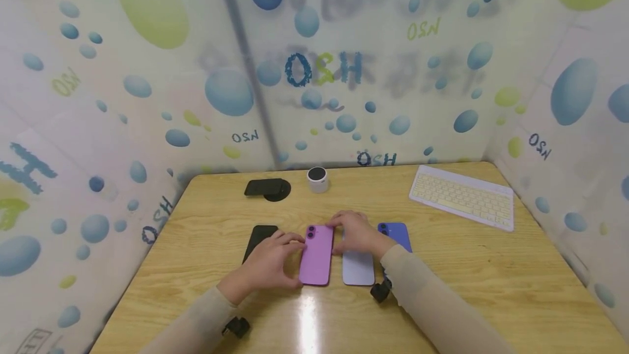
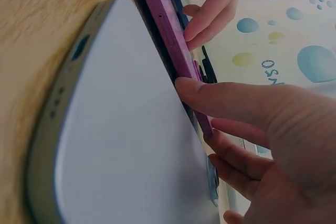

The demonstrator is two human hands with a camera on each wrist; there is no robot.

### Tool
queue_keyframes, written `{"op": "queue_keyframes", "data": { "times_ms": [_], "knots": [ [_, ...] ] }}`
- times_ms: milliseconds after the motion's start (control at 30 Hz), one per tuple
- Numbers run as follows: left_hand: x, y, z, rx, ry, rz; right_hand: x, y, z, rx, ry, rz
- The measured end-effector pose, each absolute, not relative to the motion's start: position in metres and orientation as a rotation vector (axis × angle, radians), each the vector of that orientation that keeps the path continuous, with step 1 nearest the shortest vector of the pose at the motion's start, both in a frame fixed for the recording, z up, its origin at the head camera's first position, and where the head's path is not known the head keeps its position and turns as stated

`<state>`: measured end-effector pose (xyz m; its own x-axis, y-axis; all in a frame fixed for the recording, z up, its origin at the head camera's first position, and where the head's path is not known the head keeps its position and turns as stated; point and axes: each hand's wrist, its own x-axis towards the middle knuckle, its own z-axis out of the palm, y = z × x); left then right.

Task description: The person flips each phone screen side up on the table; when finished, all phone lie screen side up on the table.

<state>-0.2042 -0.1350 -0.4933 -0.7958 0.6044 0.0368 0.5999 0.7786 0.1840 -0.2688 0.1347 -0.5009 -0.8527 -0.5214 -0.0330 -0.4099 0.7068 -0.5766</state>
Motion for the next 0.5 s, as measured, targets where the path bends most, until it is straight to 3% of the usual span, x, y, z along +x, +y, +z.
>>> {"op": "queue_keyframes", "data": {
  "times_ms": [500],
  "knots": [
    [-0.204, -0.140, -0.496, 1.015, 2.920, 0.352, -0.265, 0.129, -0.488, -0.701, 2.722, -0.958]
  ]
}}
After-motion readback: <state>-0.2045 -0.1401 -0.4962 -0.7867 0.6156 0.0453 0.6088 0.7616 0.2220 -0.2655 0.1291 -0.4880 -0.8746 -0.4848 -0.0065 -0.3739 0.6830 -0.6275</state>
